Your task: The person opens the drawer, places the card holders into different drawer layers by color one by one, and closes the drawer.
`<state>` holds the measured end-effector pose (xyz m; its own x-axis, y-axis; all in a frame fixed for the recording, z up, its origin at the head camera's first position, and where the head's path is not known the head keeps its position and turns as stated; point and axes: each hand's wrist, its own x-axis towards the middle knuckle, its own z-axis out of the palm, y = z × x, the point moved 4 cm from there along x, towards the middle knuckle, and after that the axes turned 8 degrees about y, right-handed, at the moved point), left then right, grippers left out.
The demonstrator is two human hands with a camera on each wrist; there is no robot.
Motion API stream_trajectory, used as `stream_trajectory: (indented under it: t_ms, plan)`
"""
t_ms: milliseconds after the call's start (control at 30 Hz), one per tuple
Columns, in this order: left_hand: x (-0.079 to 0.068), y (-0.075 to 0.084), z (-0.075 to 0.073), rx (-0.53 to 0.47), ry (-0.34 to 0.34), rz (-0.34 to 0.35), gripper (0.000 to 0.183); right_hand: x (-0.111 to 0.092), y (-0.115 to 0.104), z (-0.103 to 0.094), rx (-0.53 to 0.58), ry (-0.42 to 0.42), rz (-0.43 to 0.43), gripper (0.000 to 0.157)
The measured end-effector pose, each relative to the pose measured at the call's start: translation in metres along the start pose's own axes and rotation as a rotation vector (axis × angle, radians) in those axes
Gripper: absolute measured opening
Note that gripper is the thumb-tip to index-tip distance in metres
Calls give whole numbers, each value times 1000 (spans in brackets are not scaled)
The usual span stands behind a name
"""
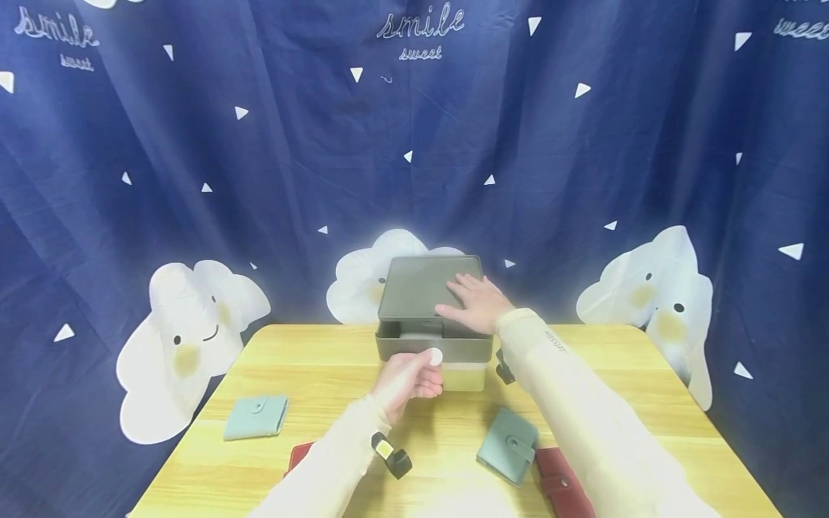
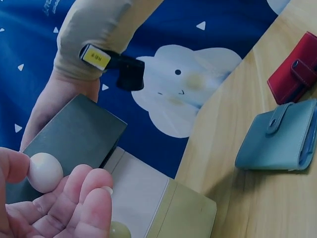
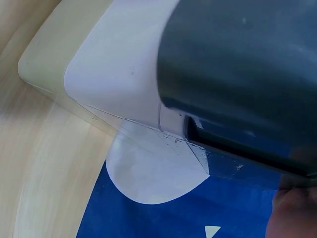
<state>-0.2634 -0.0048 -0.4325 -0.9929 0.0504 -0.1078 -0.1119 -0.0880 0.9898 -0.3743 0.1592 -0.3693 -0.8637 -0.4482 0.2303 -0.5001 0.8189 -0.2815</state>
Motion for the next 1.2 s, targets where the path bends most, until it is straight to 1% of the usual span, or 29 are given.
stream_trajectory:
  t_ms: [133,333,567,667,833,1200]
  plan:
    - [6,-1,0,-1,4,-2,46,0,1,0,-3,2,0,86]
    - [12,-1,0,4,12,-6,48,-2,-2,-2,13,3,1,85]
    - [20,0,0,-8,7,-17,47,-2,-3,-4,5,-9,4,83]
    - [22,1,0,0,3,-7,46,-1,-2,-4,5,-11,5,84]
    - [26,2,-2,19,12,-6,45,0,-2,-3,8,-12,8,85]
    - [36,1,-1,4,26,-27,45,-1,-4,-5,-3,-14,6,83]
